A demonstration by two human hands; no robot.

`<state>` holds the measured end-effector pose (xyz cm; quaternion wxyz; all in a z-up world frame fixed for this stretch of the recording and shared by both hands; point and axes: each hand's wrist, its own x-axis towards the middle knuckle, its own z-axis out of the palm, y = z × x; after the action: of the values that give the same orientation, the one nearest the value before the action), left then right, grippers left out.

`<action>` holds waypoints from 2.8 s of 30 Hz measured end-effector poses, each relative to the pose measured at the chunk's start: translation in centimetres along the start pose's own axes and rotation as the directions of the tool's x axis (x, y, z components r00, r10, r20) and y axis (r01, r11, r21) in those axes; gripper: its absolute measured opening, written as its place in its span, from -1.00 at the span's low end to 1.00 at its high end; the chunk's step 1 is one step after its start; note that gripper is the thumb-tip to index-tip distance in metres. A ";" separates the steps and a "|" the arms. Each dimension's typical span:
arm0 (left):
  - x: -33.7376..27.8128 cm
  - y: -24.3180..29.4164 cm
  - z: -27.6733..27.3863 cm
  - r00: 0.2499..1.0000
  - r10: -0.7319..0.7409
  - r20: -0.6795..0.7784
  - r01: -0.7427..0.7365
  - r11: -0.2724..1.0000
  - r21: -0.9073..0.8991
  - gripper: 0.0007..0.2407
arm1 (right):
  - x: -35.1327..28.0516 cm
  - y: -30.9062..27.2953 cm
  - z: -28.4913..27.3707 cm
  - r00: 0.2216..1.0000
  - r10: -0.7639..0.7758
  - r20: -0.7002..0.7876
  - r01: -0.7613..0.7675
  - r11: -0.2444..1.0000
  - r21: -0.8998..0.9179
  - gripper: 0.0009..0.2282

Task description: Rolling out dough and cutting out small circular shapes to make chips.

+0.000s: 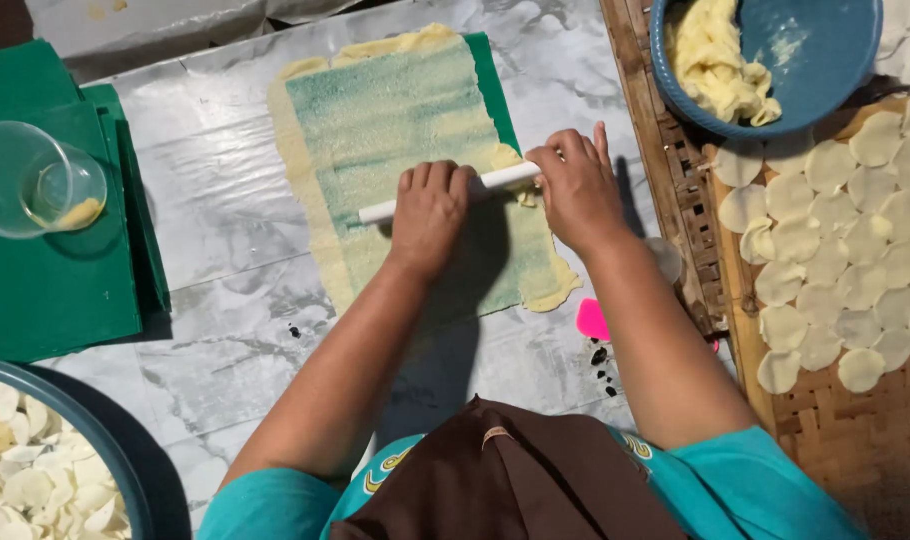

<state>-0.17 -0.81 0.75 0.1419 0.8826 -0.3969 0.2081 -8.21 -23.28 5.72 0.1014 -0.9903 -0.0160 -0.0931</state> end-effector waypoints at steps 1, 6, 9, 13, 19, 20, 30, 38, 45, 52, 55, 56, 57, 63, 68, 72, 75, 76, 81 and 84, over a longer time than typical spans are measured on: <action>0.0 0.6 -0.2 1.000 -0.001 -0.001 0.001 1.000 0.003 -0.86 | -0.5 0.4 0.2 1.000 -0.003 -0.002 0.003 1.000 0.001 -0.73; 0.3 1.7 -0.7 0.996 -0.089 -0.021 0.085 0.985 -0.152 -0.79 | -0.6 -2.1 -0.7 0.978 0.139 0.154 -0.148 0.988 0.052 -0.40; 2.8 1.3 -2.2 0.911 -0.307 0.276 0.355 0.924 -0.141 -0.48 | 2.2 -2.2 0.8 0.938 0.249 0.243 -0.249 0.968 -0.032 -0.39; 5.3 0.3 -1.7 0.867 -0.347 0.357 0.383 0.923 -0.032 -0.39 | 4.8 -1.0 2.8 0.949 0.262 0.176 -0.254 0.965 -0.068 -0.37; 1.1 3.9 -5.4 0.797 -0.336 0.502 0.413 0.910 -0.046 -0.42 | -1.7 -3.4 0.0 0.919 0.285 0.274 -0.288 0.957 -0.030 -0.41; -0.2 4.6 -6.0 0.805 -0.309 0.507 0.396 0.916 -0.071 -0.43 | -3.3 -4.1 -0.5 0.908 0.299 0.292 -0.307 0.952 -0.022 -0.41; 2.6 2.9 -4.1 0.789 -0.323 0.522 0.410 0.910 -0.056 -0.46 | 0.1 -2.2 1.7 0.866 0.377 0.328 -0.375 0.924 -0.073 -0.36; -0.1 4.1 -4.7 0.812 -0.316 0.491 0.392 0.918 -0.058 -0.43 | -3.7 -4.0 0.3 0.880 0.356 0.314 -0.367 0.930 -0.028 -0.35; 0.0 4.0 -5.8 0.774 -0.361 0.521 0.453 0.890 -0.056 -0.47 | -2.3 -4.0 1.7 0.917 0.332 0.222 -0.321 0.943 -0.083 -0.30; 5.4 -1.5 -1.4 0.806 -0.429 0.407 0.471 0.882 -0.004 -0.45 | 6.8 -2.2 2.2 0.922 0.310 0.232 -0.289 0.950 -0.120 -0.37; 7.7 -3.5 -0.8 0.813 -0.452 0.368 0.487 0.873 -0.003 -0.45 | 9.7 -1.1 3.3 0.932 0.293 0.211 -0.279 0.956 -0.093 -0.37; 8.5 -4.0 -0.9 0.806 -0.458 0.376 0.496 0.868 -0.007 -0.45 | 10.5 -1.0 3.4 0.929 0.299 0.217 -0.287 0.954 -0.083 -0.36; 9.1 -4.4 -1.0 0.797 -0.465 0.386 0.507 0.862 -0.008 -0.45 | 11.2 -0.9 3.4 0.927 0.302 0.224 -0.294 0.953 -0.071 -0.35; 5.9 -2.3 -3.7 0.897 -0.378 0.228 0.396 0.918 -0.034 -0.52 | 6.7 -2.1 1.8 0.934 0.347 0.086 -0.353 0.934 0.059 -0.33; 1.4 -0.2 -2.0 0.900 -0.370 0.233 0.384 0.923 -0.018 -0.49 | 3.3 -3.3 3.6 0.955 0.291 0.052 -0.293 0.955 0.036 -0.38; 4.5 -2.0 -0.5 0.872 -0.408 0.270 0.434 0.900 -0.042 -0.48 | 8.1 -2.0 3.2 0.931 0.322 0.171 -0.312 0.946 -0.087 -0.34; 6.8 -3.9 1.1 0.861 -0.439 0.256 0.462 0.886 -0.038 -0.48 | 11.2 -1.0 4.1 0.924 0.327 0.197 -0.311 0.944 -0.107 -0.38; 7.5 -4.4 1.6 0.862 -0.436 0.257 0.460 0.887 -0.040 -0.48 | 11.9 -0.6 4.0 0.923 0.330 0.196 -0.314 0.943 -0.108 -0.38; 9.3 -6.1 0.4 0.936 -0.351 0.038 0.351 0.915 -0.196 -0.66 | 14.3 2.5 6.6 0.924 0.382 0.016 -0.382 0.921 0.074 -0.40; 7.0 -6.2 -0.7 0.992 -0.116 0.050 0.123 0.973 -0.196 -0.64 | 12.0 3.6 5.4 0.910 0.273 -0.314 -0.079 0.855 0.513 -0.59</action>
<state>8.54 -1.03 4.15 0.2339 0.8902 -0.3644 0.1418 4.77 -25.59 2.07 0.3578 -0.8928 0.0731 -0.2637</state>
